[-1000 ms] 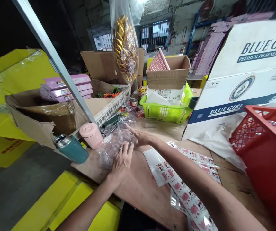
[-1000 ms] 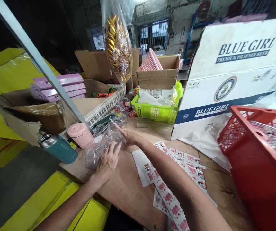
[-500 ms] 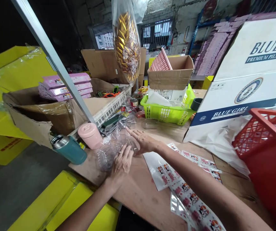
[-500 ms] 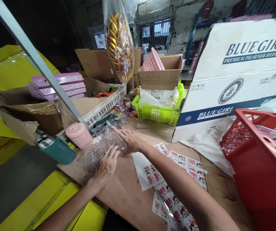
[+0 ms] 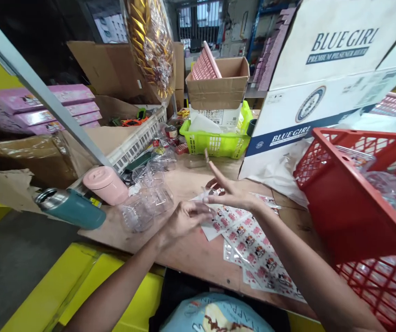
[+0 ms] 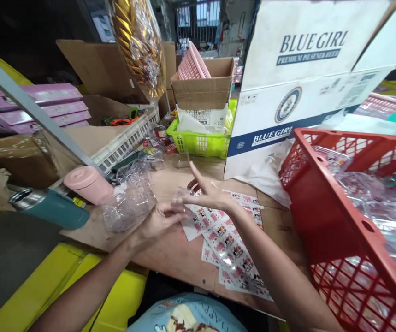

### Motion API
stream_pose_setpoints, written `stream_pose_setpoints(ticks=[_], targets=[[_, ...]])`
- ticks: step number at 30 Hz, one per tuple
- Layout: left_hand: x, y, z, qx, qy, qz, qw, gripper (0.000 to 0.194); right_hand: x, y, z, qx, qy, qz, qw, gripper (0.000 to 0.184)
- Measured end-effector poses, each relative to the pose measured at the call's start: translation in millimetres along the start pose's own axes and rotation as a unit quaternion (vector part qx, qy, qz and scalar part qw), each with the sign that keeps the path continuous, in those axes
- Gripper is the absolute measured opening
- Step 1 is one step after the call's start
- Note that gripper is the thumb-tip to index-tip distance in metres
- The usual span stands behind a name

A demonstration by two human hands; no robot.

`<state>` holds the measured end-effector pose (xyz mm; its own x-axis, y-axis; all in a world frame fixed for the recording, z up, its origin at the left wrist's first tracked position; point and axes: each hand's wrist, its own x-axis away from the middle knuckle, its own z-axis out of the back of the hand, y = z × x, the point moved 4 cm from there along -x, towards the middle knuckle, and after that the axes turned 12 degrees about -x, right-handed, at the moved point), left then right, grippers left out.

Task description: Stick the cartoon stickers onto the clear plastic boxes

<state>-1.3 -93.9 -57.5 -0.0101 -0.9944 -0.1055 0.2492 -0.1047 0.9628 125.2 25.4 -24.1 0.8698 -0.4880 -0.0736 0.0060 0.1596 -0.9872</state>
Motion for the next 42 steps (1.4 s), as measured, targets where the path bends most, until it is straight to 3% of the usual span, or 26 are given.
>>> stream_pose_setpoints(ticks=[2,3,7,11,14,20,33,42], targets=[[0.1,-5.5,-13.3,0.173,0.044,0.069,0.982,0.024,31.0,-11.0,6.6,-0.047,0.112,0.04,0.992,0.1],[1.4,-7.2,-20.1,0.239,0.055,0.092,0.965,0.025,49.1,-14.2,6.3,-0.106,0.139,0.054,0.983,0.094],[4.6,-5.8,-44.0,0.363,0.046,0.115,0.923,0.026,114.6,-8.4,-20.5,-0.374,0.079,0.002,0.924,0.089],[2.7,-3.5,-64.0,0.394,0.025,0.139,0.908,0.029,148.0,10.8,-46.9,-0.494,0.059,-0.042,0.867,0.086],[1.4,-3.3,-74.4,0.403,0.022,0.157,0.901,0.028,156.4,21.8,-51.9,-0.537,0.059,-0.037,0.841,0.077],[0.2,-7.2,-81.5,0.363,0.023,0.158,0.918,0.024,164.6,32.3,-47.2,-0.559,0.051,-0.061,0.825,0.062],[-1.0,-7.7,-83.2,0.36,0.0,0.154,0.92,0.025,158.6,35.9,-43.1,-0.562,0.05,-0.073,0.822,0.057],[-1.2,-12.8,-80.4,0.352,0.009,0.175,0.919,0.027,155.0,40.9,-43.7,-0.561,0.071,-0.081,0.821,0.063]])
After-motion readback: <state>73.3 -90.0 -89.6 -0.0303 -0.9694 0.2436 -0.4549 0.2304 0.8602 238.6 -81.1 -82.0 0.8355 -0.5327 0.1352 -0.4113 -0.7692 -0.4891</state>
